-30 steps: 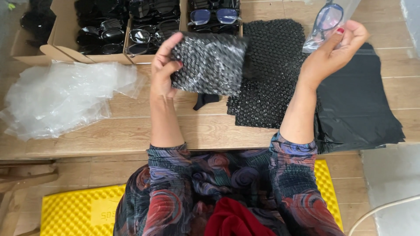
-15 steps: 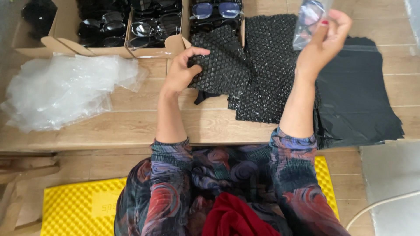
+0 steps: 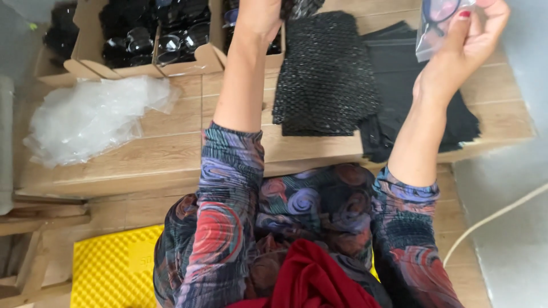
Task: The person cleans sunglasses with a cloth, places them in individual plastic sleeves, and then inserts the sleeved glasses into black padded envelopes, which they then seal.
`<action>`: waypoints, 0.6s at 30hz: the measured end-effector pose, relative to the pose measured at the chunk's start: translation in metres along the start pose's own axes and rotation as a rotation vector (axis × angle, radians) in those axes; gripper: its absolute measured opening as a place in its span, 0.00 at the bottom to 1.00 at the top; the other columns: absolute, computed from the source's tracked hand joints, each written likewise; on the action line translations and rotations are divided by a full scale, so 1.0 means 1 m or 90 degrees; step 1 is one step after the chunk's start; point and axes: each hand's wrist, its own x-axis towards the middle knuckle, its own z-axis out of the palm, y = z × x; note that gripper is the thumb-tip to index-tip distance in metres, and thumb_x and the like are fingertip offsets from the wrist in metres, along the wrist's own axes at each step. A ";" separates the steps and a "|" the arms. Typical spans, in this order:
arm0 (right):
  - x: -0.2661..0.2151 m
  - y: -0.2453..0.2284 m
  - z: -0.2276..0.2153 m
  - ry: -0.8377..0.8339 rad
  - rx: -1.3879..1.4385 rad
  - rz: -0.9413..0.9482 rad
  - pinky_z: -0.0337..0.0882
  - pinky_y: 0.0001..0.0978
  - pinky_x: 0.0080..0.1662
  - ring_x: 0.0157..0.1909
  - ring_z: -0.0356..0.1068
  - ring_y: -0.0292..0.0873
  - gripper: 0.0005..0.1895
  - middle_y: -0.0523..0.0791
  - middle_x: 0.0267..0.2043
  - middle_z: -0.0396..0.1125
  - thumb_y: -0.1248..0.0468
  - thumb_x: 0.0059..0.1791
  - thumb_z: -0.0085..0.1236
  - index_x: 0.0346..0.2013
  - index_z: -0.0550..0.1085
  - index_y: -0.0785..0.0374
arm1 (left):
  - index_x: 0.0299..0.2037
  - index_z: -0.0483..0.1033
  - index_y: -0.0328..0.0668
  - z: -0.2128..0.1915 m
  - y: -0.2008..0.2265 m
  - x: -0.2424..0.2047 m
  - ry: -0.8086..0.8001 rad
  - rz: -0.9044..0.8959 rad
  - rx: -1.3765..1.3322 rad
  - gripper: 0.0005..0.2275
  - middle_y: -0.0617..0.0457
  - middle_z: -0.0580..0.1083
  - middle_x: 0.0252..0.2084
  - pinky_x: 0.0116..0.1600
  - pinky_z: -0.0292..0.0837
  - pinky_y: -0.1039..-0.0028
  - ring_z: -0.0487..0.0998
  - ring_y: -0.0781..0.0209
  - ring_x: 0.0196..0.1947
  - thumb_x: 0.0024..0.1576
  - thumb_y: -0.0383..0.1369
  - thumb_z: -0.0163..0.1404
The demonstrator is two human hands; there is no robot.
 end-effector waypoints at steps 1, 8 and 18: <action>-0.002 -0.018 -0.006 0.016 -0.031 0.038 0.69 0.33 0.38 0.39 0.65 0.44 0.13 0.54 0.41 0.67 0.76 0.60 0.37 0.50 0.64 0.55 | 0.43 0.76 0.43 0.011 0.005 -0.001 0.002 -0.014 -0.071 0.14 0.54 0.78 0.42 0.51 0.71 0.66 0.76 0.61 0.43 0.48 0.20 0.53; -0.030 -0.074 -0.031 0.059 -0.096 0.097 0.79 0.33 0.39 0.43 0.76 0.46 0.14 0.52 0.45 0.71 0.77 0.56 0.40 0.50 0.66 0.57 | 0.58 0.75 0.50 0.040 0.021 -0.084 -0.144 -0.169 -0.059 0.29 0.52 0.70 0.66 0.75 0.56 0.51 0.64 0.55 0.70 0.47 0.14 0.41; -0.103 -0.045 -0.031 -0.013 -0.166 0.247 0.81 0.27 0.37 0.38 0.77 0.38 0.09 0.47 0.42 0.74 0.70 0.56 0.44 0.51 0.68 0.59 | 0.57 0.79 0.44 -0.007 -0.058 -0.199 0.127 -0.431 -0.025 0.28 0.41 0.74 0.60 0.60 0.73 0.65 0.74 0.48 0.61 0.44 0.15 0.53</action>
